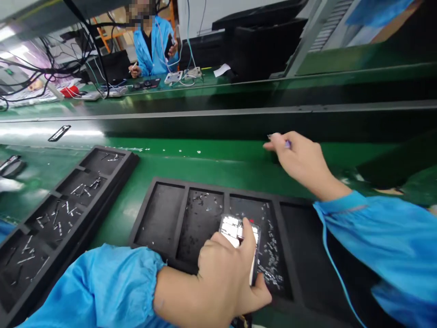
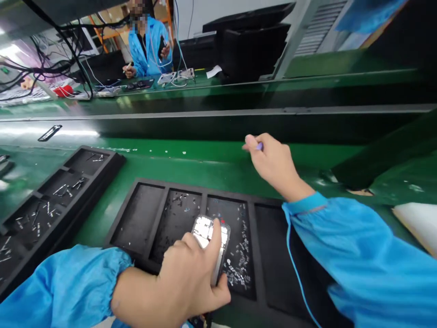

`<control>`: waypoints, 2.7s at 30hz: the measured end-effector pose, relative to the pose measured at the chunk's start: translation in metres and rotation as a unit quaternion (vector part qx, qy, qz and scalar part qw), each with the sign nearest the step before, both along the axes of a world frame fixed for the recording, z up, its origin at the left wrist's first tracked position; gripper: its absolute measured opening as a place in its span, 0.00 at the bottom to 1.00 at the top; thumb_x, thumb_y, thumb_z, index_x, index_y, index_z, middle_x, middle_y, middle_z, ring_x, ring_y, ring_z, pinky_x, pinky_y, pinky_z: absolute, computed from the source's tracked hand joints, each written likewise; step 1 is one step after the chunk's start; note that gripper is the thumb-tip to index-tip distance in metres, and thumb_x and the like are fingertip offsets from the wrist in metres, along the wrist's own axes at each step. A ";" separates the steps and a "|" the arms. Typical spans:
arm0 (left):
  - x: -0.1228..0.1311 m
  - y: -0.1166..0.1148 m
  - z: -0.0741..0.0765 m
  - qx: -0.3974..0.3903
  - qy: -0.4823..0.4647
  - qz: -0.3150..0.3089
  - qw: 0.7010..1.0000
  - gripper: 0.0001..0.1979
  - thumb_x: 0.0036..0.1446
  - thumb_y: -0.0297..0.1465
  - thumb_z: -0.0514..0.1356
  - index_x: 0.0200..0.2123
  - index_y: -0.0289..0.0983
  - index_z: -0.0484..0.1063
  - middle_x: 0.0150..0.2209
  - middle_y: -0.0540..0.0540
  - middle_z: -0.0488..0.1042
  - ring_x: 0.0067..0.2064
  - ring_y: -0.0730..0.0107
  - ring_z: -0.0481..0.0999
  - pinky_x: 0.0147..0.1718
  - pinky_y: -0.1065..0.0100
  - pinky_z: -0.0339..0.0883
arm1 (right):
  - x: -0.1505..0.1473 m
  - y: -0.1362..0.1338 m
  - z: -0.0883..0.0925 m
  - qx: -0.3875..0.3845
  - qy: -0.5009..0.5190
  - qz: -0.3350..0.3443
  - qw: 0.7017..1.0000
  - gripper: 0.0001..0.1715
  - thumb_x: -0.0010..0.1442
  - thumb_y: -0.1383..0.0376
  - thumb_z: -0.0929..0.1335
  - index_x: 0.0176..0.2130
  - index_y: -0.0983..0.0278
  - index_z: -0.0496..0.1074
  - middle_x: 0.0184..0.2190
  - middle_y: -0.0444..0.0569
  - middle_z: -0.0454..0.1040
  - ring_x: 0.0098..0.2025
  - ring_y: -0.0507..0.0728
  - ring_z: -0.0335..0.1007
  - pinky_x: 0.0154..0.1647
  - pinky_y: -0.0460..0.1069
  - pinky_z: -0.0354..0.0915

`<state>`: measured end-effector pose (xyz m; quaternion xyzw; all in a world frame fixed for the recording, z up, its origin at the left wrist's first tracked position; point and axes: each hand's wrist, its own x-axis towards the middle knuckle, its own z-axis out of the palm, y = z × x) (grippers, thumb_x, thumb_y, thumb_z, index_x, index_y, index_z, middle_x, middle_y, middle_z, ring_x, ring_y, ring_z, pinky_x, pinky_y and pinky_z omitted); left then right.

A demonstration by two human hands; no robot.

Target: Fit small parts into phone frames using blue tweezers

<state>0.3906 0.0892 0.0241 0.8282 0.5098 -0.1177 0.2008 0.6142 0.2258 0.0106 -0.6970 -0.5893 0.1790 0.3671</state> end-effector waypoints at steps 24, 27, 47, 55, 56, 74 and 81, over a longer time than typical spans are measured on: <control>-0.033 -0.002 -0.062 0.463 -0.173 -0.222 0.841 0.16 0.62 0.36 0.57 0.45 0.30 0.76 0.50 0.34 0.77 0.51 0.45 0.77 0.52 0.53 0.68 | -0.089 -0.046 -0.028 -0.030 0.157 0.204 0.966 0.11 0.61 0.55 0.72 0.39 0.56 0.82 0.29 0.46 0.75 0.29 0.54 0.70 0.27 0.48 0.66; -0.033 -0.002 -0.060 0.474 -0.177 -0.207 0.837 0.12 0.61 0.32 0.59 0.44 0.32 0.76 0.49 0.36 0.78 0.50 0.48 0.78 0.50 0.55 0.70 | -0.088 -0.049 -0.031 -0.060 0.166 0.186 0.967 0.15 0.63 0.53 0.70 0.44 0.57 0.81 0.31 0.46 0.77 0.31 0.55 0.73 0.29 0.48 0.68; -0.034 -0.002 -0.057 0.472 -0.138 -0.221 0.842 0.15 0.65 0.27 0.53 0.45 0.26 0.77 0.50 0.37 0.78 0.53 0.54 0.78 0.52 0.59 0.73 | -0.115 -0.013 -0.038 -0.001 0.110 0.411 0.905 0.13 0.69 0.62 0.65 0.35 0.63 0.75 0.32 0.47 0.76 0.34 0.53 0.73 0.36 0.48 0.66; -0.032 -0.008 -0.062 0.465 -0.117 -0.209 0.852 0.16 0.66 0.29 0.54 0.47 0.24 0.76 0.52 0.33 0.76 0.53 0.52 0.77 0.52 0.60 0.73 | -0.118 -0.014 -0.033 -0.003 0.072 0.433 0.898 0.14 0.69 0.66 0.65 0.34 0.63 0.77 0.33 0.48 0.79 0.35 0.54 0.75 0.36 0.48 0.67; -0.031 -0.010 -0.064 0.460 -0.110 -0.207 0.856 0.16 0.66 0.30 0.54 0.48 0.24 0.75 0.53 0.32 0.75 0.53 0.52 0.78 0.51 0.60 0.74 | -0.118 -0.014 -0.033 -0.004 0.068 0.435 0.898 0.14 0.69 0.66 0.65 0.34 0.63 0.77 0.33 0.48 0.79 0.35 0.55 0.75 0.36 0.48 0.67; -0.035 -0.005 -0.052 0.468 -0.129 -0.217 0.847 0.13 0.63 0.30 0.57 0.44 0.26 0.76 0.50 0.34 0.78 0.53 0.50 0.78 0.54 0.54 0.69 | -0.119 -0.012 -0.036 -0.005 0.054 0.447 0.893 0.14 0.69 0.63 0.64 0.36 0.64 0.78 0.35 0.50 0.79 0.36 0.56 0.76 0.37 0.50 0.68; -0.037 0.000 -0.049 0.442 -0.170 -0.258 0.842 0.23 0.65 0.43 0.51 0.43 0.28 0.71 0.46 0.27 0.78 0.52 0.39 0.77 0.51 0.47 0.69 | -0.107 -0.020 -0.009 -0.098 0.243 0.277 0.925 0.18 0.61 0.53 0.72 0.32 0.65 0.77 0.22 0.46 0.74 0.20 0.53 0.70 0.21 0.47 0.68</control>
